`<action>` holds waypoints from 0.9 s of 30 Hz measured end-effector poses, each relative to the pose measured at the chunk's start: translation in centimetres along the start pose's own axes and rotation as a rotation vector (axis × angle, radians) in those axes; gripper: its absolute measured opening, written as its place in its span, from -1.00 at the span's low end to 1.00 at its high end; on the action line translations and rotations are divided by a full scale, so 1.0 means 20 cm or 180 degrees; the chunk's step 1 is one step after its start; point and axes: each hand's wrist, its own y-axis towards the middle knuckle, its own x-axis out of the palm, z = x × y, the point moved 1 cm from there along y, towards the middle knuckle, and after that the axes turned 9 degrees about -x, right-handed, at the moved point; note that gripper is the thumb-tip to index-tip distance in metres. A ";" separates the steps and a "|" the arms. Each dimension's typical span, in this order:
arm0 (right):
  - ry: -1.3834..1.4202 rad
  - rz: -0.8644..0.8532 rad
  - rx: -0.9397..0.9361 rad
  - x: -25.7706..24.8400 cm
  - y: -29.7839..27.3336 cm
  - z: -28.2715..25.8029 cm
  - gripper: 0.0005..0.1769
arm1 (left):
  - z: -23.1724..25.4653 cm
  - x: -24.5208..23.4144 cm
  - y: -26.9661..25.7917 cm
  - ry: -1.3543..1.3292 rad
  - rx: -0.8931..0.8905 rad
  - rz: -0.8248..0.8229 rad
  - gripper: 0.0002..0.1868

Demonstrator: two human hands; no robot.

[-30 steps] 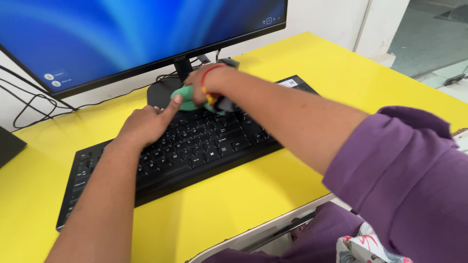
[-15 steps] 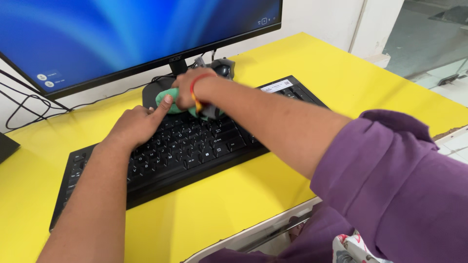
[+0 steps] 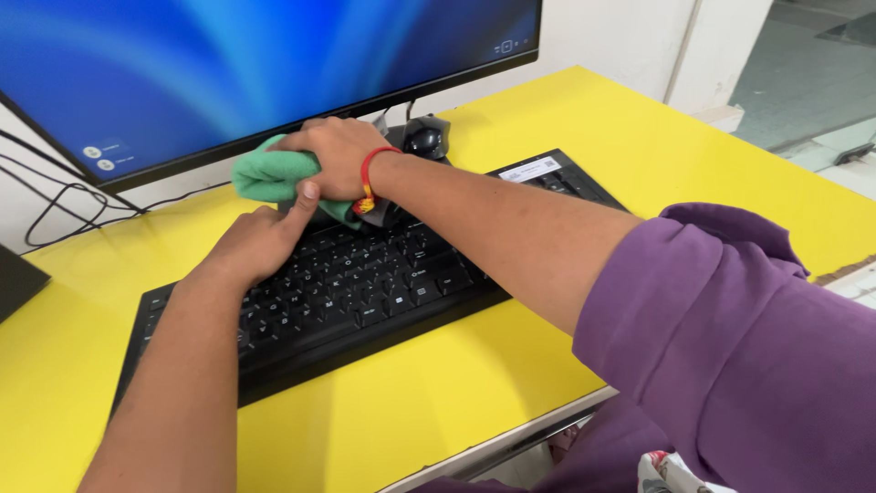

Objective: The person wipes a computer keyboard and a mouse with a cloth on a yellow desk.

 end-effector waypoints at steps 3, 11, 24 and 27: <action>-0.0409 -0.0462 0.0269 0.03 0.01 0.00 -0.33 | 0.01 0.00 -0.02 0.0122 -0.0064 -0.0026 0.25; -0.0474 -0.1242 0.0893 0.11 0.10 0.03 -0.33 | 0.05 -0.02 -0.04 0.0226 -0.0173 -0.0041 0.22; 0.0013 -0.1884 0.1503 -0.08 0.09 0.07 -0.25 | 0.05 -0.02 -0.06 0.0151 -0.0280 -0.0041 0.21; -0.0040 -0.1999 0.1661 -0.13 0.06 0.09 -0.28 | 0.06 -0.02 -0.06 0.0148 -0.0276 -0.0059 0.19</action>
